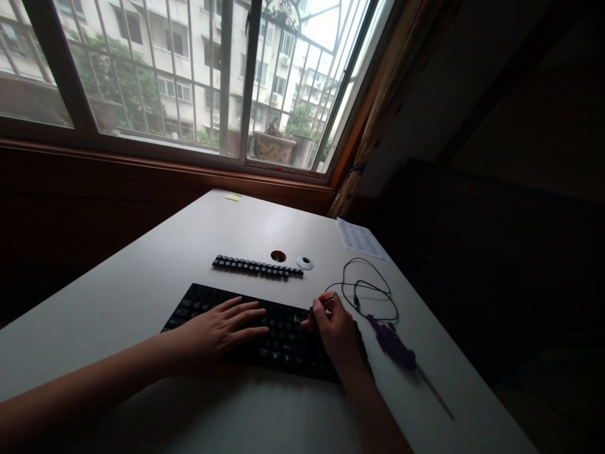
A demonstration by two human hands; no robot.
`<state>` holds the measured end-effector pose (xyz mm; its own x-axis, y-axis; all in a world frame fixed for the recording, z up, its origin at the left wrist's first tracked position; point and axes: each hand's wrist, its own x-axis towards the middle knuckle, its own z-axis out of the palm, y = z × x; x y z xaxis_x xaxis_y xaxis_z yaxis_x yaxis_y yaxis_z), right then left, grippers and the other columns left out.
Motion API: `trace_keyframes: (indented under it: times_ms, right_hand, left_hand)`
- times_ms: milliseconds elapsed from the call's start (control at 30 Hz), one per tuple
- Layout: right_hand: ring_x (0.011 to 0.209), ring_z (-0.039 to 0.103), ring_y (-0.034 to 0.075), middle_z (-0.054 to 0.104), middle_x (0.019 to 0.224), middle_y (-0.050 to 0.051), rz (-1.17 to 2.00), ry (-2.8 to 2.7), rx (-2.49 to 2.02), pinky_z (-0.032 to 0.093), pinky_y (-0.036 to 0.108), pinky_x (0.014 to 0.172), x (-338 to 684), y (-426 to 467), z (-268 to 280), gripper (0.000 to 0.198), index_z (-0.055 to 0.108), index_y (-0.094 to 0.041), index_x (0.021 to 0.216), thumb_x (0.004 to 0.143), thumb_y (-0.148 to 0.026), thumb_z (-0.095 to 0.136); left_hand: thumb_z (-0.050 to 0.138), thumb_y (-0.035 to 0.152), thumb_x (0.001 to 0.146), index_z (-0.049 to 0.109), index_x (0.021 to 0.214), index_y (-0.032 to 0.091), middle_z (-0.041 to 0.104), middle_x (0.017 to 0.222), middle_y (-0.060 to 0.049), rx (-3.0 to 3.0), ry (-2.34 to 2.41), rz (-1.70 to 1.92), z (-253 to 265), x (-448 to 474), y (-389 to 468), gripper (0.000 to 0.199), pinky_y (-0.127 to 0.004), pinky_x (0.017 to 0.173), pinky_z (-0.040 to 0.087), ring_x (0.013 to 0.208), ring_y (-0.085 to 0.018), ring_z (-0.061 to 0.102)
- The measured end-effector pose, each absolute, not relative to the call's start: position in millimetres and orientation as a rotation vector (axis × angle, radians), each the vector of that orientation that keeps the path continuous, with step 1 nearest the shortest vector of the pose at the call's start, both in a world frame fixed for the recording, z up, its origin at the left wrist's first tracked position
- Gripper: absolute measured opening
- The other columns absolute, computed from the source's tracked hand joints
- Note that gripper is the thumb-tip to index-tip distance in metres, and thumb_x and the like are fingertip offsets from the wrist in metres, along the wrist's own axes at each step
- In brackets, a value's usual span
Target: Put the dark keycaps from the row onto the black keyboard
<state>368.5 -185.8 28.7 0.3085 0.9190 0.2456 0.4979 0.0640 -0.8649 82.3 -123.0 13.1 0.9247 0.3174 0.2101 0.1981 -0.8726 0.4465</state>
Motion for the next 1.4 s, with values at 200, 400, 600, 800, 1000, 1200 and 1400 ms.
trace_keyframes:
  times_ms: [200,400,600,800,1000,1200,1400]
  right_hand:
    - [0.054,0.071,0.022,0.064,0.063,-0.002,0.647,-1.245,-1.548,0.058,0.030,0.048,365.8,-185.0,27.2,0.027,0.049,-0.024,0.089,0.087,-0.051,0.053]
    - [0.056,0.072,0.023,0.065,0.067,-0.001,0.668,-1.271,-1.518,0.059,0.030,0.048,362.5,-185.4,26.8,0.031,0.051,-0.024,0.090,0.087,-0.054,0.056]
    - [0.059,0.073,0.023,0.065,0.070,-0.001,0.745,-1.236,-1.486,0.059,0.031,0.050,362.5,-184.3,25.9,0.037,0.052,-0.023,0.091,0.084,-0.059,0.059]
    - [0.061,0.073,0.020,0.064,0.071,-0.001,0.646,-1.399,-1.473,0.057,0.025,0.052,358.6,-187.8,30.2,0.033,0.053,-0.022,0.090,0.089,-0.055,0.055]
    - [0.058,0.071,0.016,0.066,0.076,0.001,0.432,-1.595,-1.512,0.052,0.024,0.057,351.4,-187.9,33.4,0.025,0.053,-0.022,0.086,0.094,-0.045,0.052]
    - [0.056,0.068,0.014,0.064,0.076,0.000,0.434,-1.656,-1.535,0.048,0.023,0.058,351.9,-184.5,31.9,0.022,0.053,-0.022,0.086,0.096,-0.041,0.050]
    - [0.061,0.063,0.017,0.062,0.069,0.000,0.188,-1.784,-1.684,0.044,0.026,0.060,358.0,-182.2,29.2,0.015,0.057,-0.021,0.086,0.090,-0.036,0.055]
  left_hand:
    - [0.069,0.026,0.084,0.030,0.151,0.036,0.024,0.161,-0.003,2.697,0.392,0.324,12.6,81.3,-123.4,0.078,-0.050,0.121,0.010,0.145,-0.033,0.026]
    - [0.069,0.026,0.083,0.029,0.151,0.036,0.024,0.161,-0.003,2.723,0.391,0.325,11.3,81.8,-122.7,0.080,-0.048,0.122,0.009,0.146,-0.033,0.025]
    - [0.069,0.030,0.083,0.028,0.152,0.034,0.025,0.160,-0.005,2.826,0.392,0.323,10.6,81.0,-123.6,0.080,-0.048,0.121,0.012,0.145,-0.033,0.027]
    - [0.065,0.031,0.086,0.028,0.152,0.031,0.026,0.160,-0.006,2.953,0.383,0.349,10.3,81.5,-124.6,0.076,-0.047,0.121,0.017,0.144,-0.031,0.030]
    - [0.065,0.034,0.086,0.027,0.152,0.031,0.028,0.159,-0.007,2.987,0.385,0.329,10.0,81.9,-124.2,0.076,-0.048,0.120,0.017,0.144,-0.031,0.030]
    - [0.066,0.034,0.085,0.028,0.152,0.030,0.028,0.159,-0.007,2.982,0.390,0.349,11.9,82.0,-125.9,0.077,-0.048,0.120,0.018,0.144,-0.032,0.031]
    - [0.063,0.029,0.086,0.023,0.153,0.031,0.026,0.160,-0.007,2.998,0.398,0.299,11.7,82.0,-125.3,0.078,-0.049,0.120,0.018,0.144,-0.031,0.029]
